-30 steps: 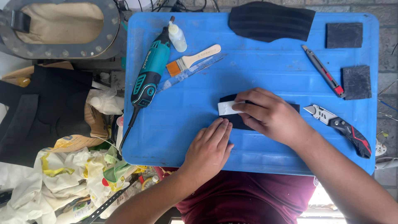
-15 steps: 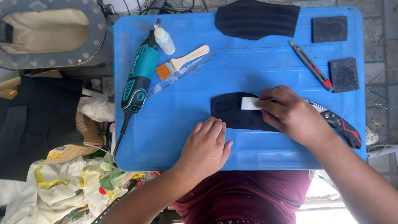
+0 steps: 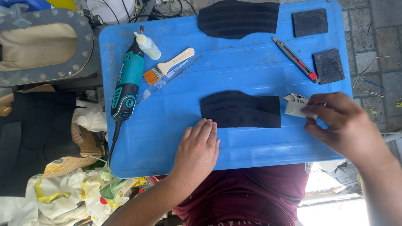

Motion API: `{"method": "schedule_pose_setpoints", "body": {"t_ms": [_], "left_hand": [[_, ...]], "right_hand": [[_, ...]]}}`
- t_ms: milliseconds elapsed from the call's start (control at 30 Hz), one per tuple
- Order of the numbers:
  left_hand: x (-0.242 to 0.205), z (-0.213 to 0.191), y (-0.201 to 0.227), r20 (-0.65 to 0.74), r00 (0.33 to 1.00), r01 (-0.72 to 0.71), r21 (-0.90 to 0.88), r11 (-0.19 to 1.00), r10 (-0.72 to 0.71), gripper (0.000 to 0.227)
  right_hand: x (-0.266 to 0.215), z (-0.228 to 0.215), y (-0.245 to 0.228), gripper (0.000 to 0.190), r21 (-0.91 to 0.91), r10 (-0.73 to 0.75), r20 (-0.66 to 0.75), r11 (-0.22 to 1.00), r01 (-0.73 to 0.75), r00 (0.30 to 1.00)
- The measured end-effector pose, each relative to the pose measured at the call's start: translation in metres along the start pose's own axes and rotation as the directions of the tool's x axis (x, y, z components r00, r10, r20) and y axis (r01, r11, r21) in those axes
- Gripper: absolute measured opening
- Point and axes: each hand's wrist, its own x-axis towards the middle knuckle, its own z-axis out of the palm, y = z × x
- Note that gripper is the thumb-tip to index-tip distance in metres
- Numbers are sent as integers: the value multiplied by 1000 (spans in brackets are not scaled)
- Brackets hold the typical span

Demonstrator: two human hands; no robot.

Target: The person applies glue from a small bottle onto a white rectangular block and then rubs the block across two black fabric pieces on a blue work surface. The person repeats the gluing and rubbing steps on the same fabric pieces.

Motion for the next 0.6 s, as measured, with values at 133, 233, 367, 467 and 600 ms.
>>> {"method": "schedule_pose_setpoints", "body": {"t_ms": [133, 233, 367, 467, 600], "left_hand": [[-9, 0, 10, -23, 998, 58, -37, 998, -59, 45], [-12, -1, 12, -42, 991, 122, -141, 982, -129, 47], [-3, -11, -10, -124, 960, 214, -261, 941, -253, 62], [14, -15, -33, -144, 956, 212, -256, 943, -254, 98], [34, -10, -44, -108, 985, 107, -236, 966, -136, 112]], "right_hand": [[20, 2, -16, 29, 123, -58, -124, 990, 73, 991], [43, 24, -41, 30, 293, -176, -97, 936, 197, 980], [78, 58, -66, 29, 369, -365, -102, 850, 376, 925], [85, 66, -76, 27, 385, -427, -86, 819, 425, 900], [90, 72, -85, 25, 360, -496, -75, 796, 487, 865]]}}
